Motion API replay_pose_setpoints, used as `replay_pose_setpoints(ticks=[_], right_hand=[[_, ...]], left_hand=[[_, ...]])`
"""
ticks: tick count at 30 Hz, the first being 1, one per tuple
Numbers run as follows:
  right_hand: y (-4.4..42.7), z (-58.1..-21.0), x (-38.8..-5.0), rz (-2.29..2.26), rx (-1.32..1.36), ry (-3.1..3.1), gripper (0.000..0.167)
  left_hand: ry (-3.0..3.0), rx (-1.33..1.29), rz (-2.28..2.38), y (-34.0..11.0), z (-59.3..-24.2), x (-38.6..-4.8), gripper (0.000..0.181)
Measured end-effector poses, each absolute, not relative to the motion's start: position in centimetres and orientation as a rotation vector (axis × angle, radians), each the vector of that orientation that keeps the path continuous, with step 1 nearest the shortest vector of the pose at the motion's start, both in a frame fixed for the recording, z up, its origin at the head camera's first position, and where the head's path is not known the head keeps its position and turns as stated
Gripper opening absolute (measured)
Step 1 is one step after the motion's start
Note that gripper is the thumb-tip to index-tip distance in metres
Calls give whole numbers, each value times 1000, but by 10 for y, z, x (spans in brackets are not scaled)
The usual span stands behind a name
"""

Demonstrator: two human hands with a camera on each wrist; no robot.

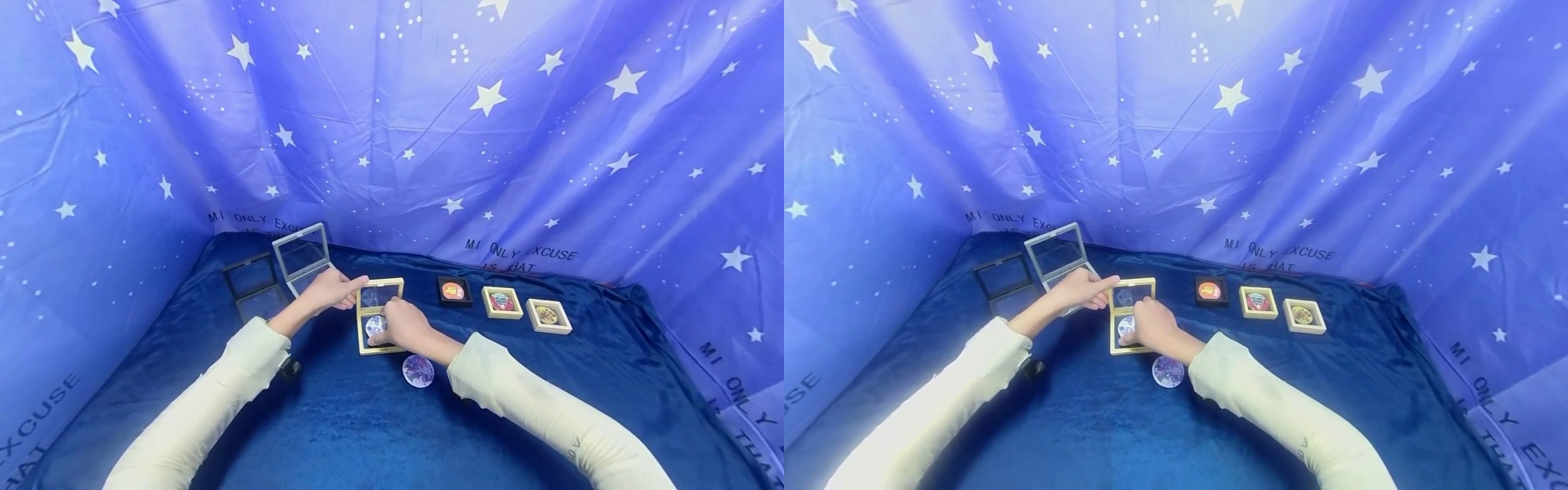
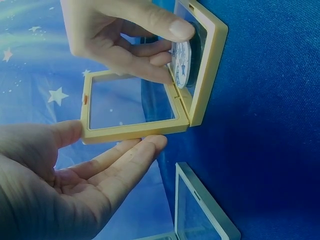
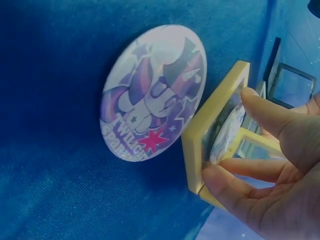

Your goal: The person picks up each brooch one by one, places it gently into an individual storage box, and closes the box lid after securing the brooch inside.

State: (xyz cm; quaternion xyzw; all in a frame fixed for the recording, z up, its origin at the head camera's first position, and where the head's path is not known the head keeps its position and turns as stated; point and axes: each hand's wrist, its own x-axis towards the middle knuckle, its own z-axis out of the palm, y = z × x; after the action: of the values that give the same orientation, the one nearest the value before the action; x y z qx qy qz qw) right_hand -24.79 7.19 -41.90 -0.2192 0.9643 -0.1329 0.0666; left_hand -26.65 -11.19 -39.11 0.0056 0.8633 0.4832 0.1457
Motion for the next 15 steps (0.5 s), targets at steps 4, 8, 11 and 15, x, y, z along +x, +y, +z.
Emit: replay_pose_setpoints(ticks=[4,8,11,15], right_hand=[[75,-408,-246,-458,-660,2900,39],[83,-388,-248,-545,-665,2893,36],[90,-368,-253,-661,-637,2896,33],[100,-350,-265,-835,-543,2896,30]], left_hand=[[2484,24,1405,-112,-391,-265,54],[2475,34,1417,-112,-390,-264,54],[2458,29,1432,-112,-389,-263,55],[2426,14,1439,-113,-388,-263,55]])
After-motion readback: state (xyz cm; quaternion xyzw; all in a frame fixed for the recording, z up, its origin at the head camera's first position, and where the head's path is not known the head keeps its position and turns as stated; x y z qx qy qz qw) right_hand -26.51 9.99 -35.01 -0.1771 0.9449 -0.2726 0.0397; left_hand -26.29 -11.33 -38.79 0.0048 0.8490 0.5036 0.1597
